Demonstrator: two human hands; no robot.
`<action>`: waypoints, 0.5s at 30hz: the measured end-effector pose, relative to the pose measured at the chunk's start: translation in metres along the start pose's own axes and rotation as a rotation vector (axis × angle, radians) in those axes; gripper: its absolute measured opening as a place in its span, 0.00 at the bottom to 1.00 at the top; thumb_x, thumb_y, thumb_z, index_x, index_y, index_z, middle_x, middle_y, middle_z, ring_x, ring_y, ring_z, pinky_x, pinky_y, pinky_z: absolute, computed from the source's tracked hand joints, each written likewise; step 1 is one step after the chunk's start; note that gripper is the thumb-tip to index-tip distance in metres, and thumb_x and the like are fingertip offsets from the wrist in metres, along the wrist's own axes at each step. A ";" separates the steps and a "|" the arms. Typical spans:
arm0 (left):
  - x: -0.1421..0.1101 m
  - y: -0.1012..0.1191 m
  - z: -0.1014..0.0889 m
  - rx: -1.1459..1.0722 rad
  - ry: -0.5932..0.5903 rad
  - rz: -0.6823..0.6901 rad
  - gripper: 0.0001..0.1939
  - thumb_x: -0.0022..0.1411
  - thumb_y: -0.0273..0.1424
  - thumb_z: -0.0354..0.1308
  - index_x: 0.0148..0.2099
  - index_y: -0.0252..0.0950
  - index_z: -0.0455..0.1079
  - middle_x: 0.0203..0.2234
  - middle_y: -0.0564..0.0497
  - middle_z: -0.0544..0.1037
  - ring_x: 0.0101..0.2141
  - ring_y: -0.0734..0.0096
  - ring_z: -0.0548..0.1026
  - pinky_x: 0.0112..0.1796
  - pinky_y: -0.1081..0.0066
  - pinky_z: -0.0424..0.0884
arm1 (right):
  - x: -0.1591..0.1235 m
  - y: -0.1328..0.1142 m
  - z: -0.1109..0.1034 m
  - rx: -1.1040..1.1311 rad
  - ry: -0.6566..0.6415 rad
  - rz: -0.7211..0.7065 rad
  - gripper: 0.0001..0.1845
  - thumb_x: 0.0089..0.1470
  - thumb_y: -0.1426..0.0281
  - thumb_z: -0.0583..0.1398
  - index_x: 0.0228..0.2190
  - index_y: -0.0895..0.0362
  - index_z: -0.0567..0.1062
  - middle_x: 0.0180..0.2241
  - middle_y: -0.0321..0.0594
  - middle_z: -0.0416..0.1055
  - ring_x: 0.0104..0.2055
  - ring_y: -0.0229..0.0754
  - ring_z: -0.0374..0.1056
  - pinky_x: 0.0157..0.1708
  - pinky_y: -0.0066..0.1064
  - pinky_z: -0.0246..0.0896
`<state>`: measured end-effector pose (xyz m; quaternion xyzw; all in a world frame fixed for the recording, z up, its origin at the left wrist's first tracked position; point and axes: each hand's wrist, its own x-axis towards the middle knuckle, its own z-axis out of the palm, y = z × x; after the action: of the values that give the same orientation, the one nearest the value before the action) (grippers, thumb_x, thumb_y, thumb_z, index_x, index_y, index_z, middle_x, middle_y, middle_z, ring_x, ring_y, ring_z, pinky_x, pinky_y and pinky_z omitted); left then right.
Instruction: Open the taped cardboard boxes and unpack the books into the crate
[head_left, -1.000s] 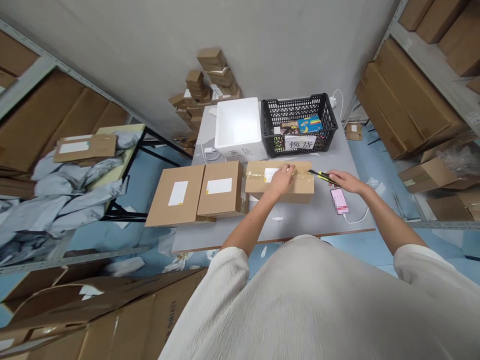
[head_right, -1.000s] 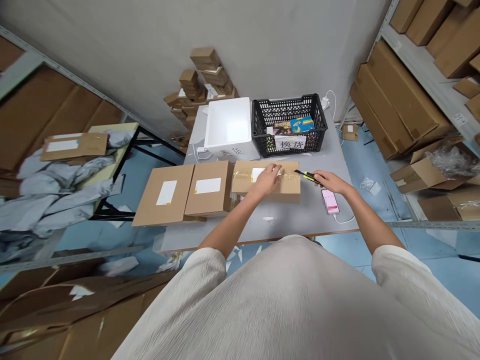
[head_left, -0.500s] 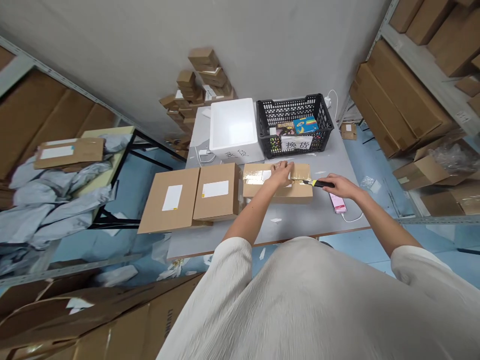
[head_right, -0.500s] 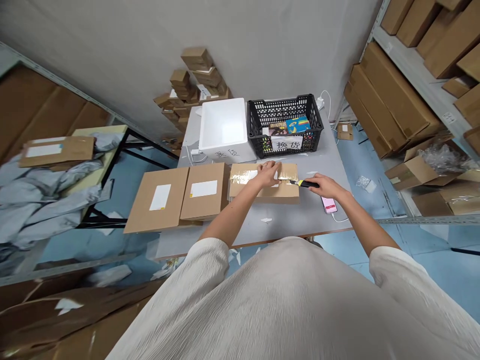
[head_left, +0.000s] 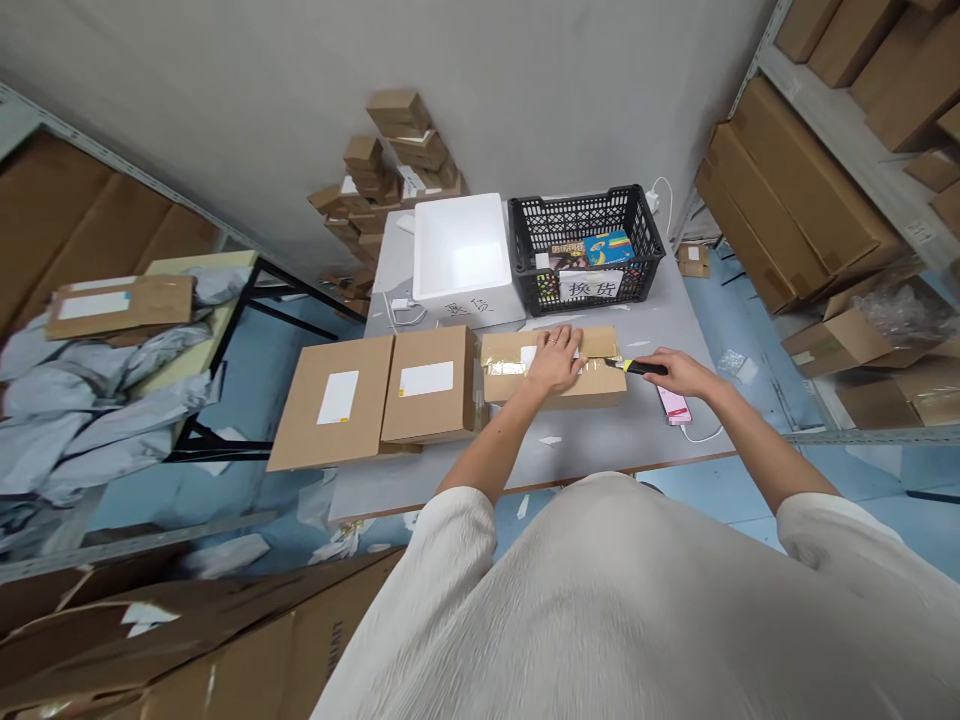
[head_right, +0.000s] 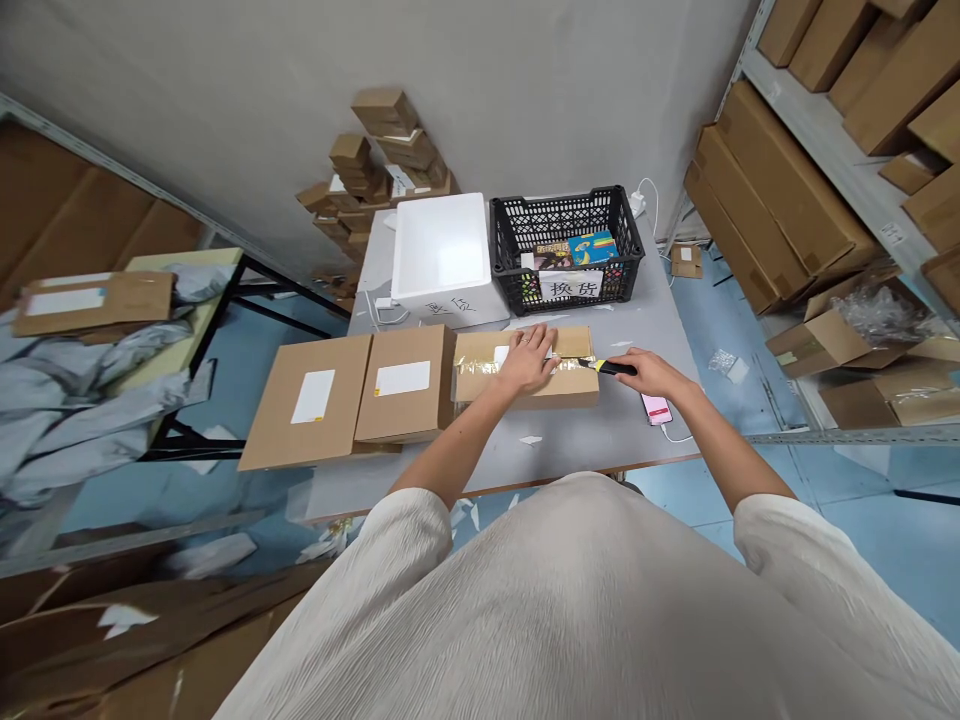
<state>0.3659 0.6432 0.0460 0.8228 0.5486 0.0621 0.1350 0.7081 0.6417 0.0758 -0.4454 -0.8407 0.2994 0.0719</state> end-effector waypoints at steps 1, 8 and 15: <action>-0.001 0.001 0.001 0.000 0.013 0.000 0.36 0.80 0.44 0.44 0.82 0.35 0.55 0.79 0.30 0.59 0.79 0.43 0.55 0.74 0.44 0.48 | 0.000 0.000 0.002 -0.003 0.003 0.003 0.27 0.71 0.59 0.62 0.66 0.47 0.81 0.50 0.49 0.81 0.47 0.55 0.78 0.53 0.45 0.73; -0.004 0.006 -0.002 0.012 0.022 -0.030 0.35 0.80 0.43 0.44 0.83 0.38 0.53 0.79 0.32 0.61 0.78 0.44 0.55 0.73 0.42 0.47 | -0.002 0.003 0.028 -0.048 0.156 0.018 0.29 0.74 0.55 0.55 0.69 0.48 0.77 0.49 0.49 0.78 0.52 0.56 0.76 0.54 0.45 0.74; -0.003 0.003 0.003 0.001 0.019 -0.053 0.35 0.81 0.45 0.41 0.82 0.38 0.56 0.80 0.35 0.59 0.79 0.47 0.54 0.75 0.46 0.44 | -0.010 0.026 0.024 -0.093 0.285 0.112 0.30 0.72 0.55 0.56 0.68 0.50 0.78 0.51 0.52 0.78 0.55 0.60 0.75 0.54 0.46 0.73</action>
<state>0.3680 0.6384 0.0445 0.8073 0.5717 0.0661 0.1310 0.7230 0.6344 0.0431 -0.5323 -0.8088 0.1975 0.1533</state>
